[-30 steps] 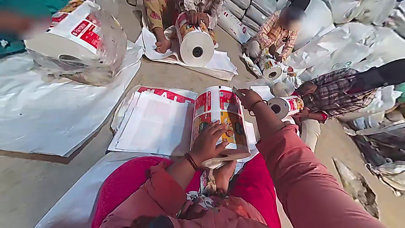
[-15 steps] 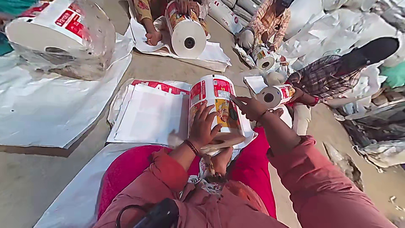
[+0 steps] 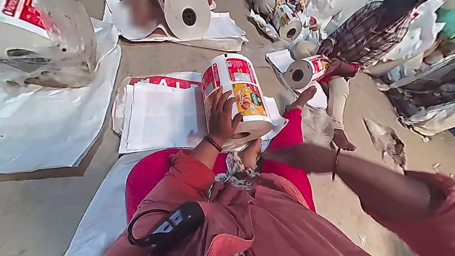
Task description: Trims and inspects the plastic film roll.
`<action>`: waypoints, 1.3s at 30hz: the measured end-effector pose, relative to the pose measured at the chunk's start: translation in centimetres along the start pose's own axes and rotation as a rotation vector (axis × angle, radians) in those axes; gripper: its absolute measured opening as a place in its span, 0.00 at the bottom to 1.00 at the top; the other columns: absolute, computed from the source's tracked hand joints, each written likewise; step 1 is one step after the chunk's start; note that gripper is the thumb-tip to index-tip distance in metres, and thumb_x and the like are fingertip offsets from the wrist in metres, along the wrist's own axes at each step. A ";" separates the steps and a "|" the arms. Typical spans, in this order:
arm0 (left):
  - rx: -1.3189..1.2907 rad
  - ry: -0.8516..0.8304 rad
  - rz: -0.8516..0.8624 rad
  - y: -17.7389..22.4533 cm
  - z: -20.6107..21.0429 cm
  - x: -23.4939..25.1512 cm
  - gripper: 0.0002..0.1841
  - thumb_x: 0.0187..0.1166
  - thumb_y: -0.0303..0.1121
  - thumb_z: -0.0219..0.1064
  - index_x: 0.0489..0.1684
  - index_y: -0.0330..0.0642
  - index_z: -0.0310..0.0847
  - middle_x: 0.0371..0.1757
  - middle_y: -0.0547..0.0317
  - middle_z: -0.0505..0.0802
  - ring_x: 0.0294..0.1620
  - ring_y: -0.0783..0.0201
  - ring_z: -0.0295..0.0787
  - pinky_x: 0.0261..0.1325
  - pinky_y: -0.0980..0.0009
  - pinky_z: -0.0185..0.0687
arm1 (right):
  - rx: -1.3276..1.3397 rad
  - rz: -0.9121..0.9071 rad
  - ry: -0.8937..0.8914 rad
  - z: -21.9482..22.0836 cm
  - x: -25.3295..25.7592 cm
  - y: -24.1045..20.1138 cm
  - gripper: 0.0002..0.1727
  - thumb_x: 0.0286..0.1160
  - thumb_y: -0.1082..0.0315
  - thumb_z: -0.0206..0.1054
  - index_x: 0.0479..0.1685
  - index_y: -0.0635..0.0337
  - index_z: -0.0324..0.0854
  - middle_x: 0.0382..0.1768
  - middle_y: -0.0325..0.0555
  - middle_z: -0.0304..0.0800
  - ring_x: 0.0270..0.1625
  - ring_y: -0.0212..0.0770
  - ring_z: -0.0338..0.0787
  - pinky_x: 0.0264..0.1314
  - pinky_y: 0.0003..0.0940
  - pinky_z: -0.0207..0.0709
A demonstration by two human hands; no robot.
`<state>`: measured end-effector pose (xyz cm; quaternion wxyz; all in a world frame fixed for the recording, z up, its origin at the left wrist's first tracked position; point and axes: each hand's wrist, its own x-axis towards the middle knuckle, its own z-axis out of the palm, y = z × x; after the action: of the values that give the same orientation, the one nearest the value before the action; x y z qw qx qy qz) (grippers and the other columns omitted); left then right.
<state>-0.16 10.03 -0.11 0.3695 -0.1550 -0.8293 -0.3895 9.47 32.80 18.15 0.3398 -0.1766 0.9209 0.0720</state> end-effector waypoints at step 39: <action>0.202 -0.680 0.256 2.3 2.4 8.2 0.34 0.89 0.61 0.40 0.26 0.46 0.84 0.52 0.47 0.86 0.64 0.45 0.76 0.69 0.44 0.65 | 2.084 -0.694 0.457 18.8 12.4 13.7 0.32 0.85 0.67 0.51 0.90 0.47 0.57 0.36 0.42 0.87 0.17 0.29 0.79 0.17 0.21 0.76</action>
<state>-5.68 13.10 6.08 0.1324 -0.3408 -0.9126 -0.1829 6.87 46.79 -4.07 0.1465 -0.0621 0.4729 -0.8666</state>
